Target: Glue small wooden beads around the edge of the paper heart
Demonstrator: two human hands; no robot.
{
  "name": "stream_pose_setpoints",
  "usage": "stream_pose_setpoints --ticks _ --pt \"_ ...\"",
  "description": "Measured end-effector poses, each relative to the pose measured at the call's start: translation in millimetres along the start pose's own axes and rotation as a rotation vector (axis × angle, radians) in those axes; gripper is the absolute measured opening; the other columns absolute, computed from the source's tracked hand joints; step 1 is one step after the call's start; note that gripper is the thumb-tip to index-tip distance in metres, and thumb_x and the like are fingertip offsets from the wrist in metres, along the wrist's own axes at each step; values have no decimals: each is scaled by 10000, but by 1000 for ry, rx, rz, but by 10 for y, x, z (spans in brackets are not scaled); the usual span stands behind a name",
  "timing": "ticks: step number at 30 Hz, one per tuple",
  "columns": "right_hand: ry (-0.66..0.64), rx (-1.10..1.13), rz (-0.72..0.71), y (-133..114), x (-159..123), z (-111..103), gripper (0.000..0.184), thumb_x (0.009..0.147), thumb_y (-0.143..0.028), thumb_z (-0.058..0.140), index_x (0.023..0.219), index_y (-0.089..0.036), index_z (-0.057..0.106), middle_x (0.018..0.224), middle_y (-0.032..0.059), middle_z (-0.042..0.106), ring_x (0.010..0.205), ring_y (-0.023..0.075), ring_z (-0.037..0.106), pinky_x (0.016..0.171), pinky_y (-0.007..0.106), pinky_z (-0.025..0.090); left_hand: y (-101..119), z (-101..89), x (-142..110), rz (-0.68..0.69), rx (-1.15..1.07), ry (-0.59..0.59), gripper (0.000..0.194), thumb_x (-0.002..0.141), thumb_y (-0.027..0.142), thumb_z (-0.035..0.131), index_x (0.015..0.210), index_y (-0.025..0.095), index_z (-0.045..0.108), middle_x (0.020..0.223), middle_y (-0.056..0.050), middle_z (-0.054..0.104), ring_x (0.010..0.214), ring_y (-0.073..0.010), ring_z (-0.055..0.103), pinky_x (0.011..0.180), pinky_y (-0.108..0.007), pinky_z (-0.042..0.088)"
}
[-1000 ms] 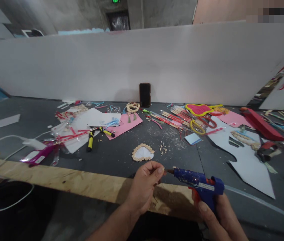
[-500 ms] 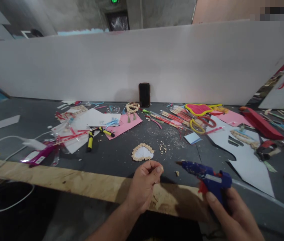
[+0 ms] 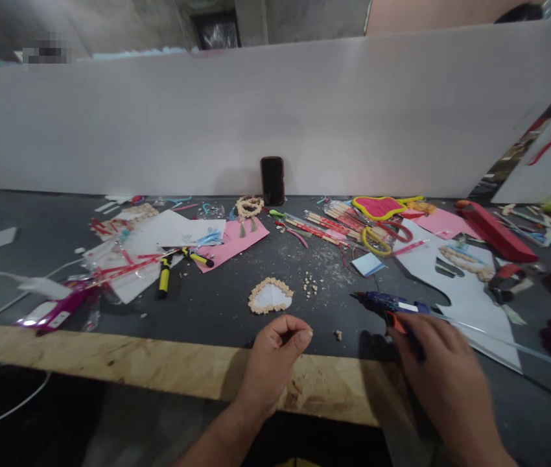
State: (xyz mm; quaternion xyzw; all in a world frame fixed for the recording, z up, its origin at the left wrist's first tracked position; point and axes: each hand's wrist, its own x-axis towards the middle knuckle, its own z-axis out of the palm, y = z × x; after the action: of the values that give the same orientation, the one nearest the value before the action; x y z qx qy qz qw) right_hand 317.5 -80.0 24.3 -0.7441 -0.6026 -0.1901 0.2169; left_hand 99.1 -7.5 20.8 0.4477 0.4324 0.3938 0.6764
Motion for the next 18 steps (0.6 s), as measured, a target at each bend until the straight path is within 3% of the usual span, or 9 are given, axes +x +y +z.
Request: stream_pose_setpoints --ticks 3,6,9,14,18 --pt "-135 226 -204 -182 -67 169 258 893 -292 463 1092 -211 605 1003 73 666 940 222 588 858 385 475 -10 19 -1 -9 18 -1 172 719 310 687 760 157 620 632 39 503 607 -90 386 586 -198 322" --pt "-234 270 -222 -306 -57 293 233 875 -232 503 1069 -218 632 985 59 674 919 211 586 811 364 495 -30 32 -11 2 32 -11 152 722 295 683 754 158 624 658 29 537 633 -96 418 607 -199 341" --pt "-254 274 -217 -370 -4 313 188 877 -230 502 960 -242 669 911 49 680 842 210 595 735 362 507 -56 35 -24 8 38 -27 125 733 277 674 754 161 632 675 22 562 650 -101 442 621 -199 354" --pt "-156 512 -185 -509 20 112 168 887 -240 477 936 -217 636 853 41 693 790 162 635 693 278 523 -54 43 -54 35 70 -37 103 748 261 658 761 159 644 704 4 600 689 -120 490 659 -212 379" --pt "-168 623 -153 -676 17 -138 151 880 -257 491 957 -227 617 838 25 702 733 131 661 638 227 529 -18 55 -93 58 72 -63 110 747 266 661 749 157 647 718 -11 624 715 -142 531 685 -229 402"
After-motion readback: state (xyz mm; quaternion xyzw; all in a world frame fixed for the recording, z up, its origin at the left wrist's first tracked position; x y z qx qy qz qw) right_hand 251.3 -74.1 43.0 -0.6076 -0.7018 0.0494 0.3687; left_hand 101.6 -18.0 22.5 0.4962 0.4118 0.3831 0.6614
